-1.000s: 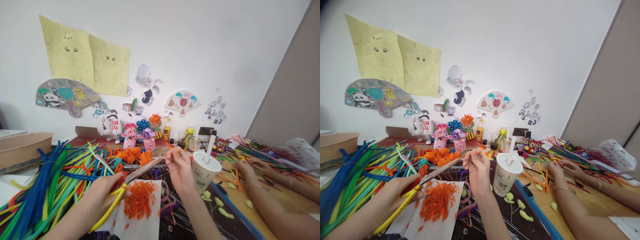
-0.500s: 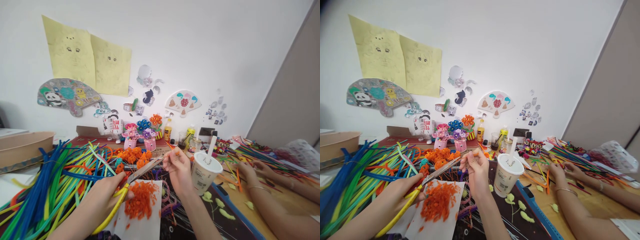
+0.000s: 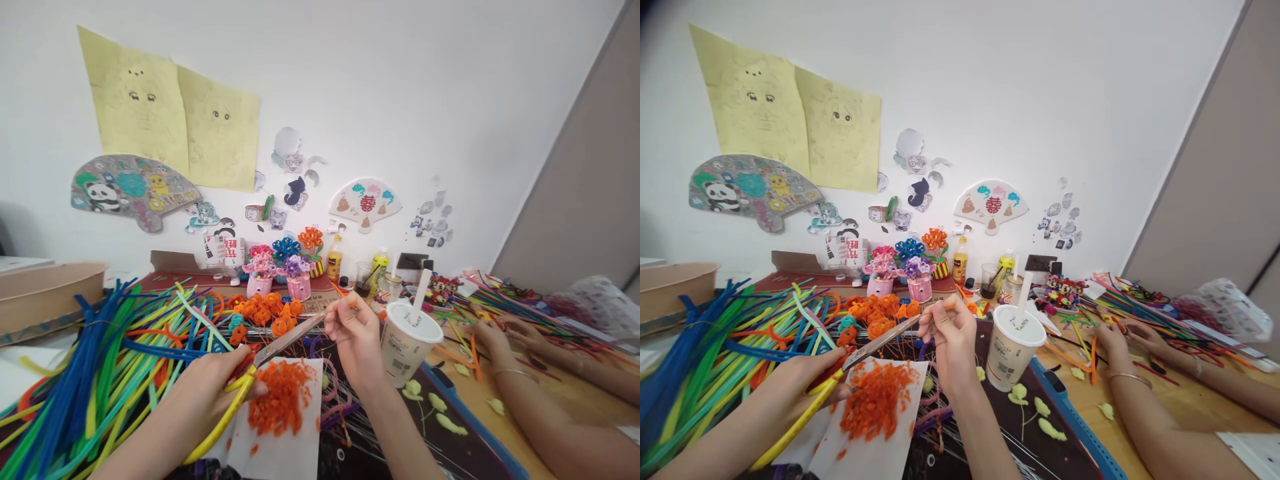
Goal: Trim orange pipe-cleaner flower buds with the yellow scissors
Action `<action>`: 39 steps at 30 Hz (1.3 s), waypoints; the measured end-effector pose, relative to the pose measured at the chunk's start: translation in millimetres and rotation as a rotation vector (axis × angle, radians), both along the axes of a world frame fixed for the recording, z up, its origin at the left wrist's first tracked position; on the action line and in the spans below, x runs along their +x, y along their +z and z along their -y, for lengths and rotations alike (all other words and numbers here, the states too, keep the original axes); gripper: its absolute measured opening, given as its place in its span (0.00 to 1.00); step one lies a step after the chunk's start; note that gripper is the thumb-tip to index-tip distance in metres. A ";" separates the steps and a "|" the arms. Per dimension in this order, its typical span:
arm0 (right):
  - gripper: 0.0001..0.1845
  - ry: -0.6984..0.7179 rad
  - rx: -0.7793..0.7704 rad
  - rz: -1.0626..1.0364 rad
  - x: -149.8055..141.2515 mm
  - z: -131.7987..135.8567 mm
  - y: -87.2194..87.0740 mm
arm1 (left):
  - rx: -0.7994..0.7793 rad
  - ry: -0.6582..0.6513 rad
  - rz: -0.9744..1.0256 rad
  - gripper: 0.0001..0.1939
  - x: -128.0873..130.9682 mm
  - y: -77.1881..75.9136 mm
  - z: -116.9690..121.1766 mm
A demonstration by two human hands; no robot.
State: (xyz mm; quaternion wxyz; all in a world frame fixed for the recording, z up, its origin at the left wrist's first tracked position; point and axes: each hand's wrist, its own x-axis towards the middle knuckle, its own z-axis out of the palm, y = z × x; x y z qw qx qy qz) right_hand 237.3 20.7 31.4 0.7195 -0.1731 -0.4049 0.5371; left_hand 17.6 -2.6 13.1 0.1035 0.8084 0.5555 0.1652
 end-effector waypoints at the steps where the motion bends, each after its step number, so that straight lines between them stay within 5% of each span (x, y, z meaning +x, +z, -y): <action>1: 0.14 -0.002 -0.001 -0.001 0.0 -0.1 -0.2 | -0.006 0.000 0.000 0.11 -0.2 -0.5 -0.2; 13: 0.14 -0.002 0.013 -0.005 -0.3 -0.4 -0.2 | -0.070 0.007 -0.011 0.11 2.4 1.7 1.8; 22: 0.15 -0.007 -0.009 0.005 0.1 -1.2 -0.8 | -0.164 -0.037 0.167 0.12 2.2 -1.0 1.0; 32: 0.14 -0.029 -0.078 0.083 0.6 -1.7 -1.3 | -0.048 -0.053 0.430 0.16 -4.2 3.9 6.9; 39: 0.16 0.029 -0.134 0.129 -4.5 1.5 2.6 | -0.018 0.145 0.677 0.16 10.5 13.6 11.5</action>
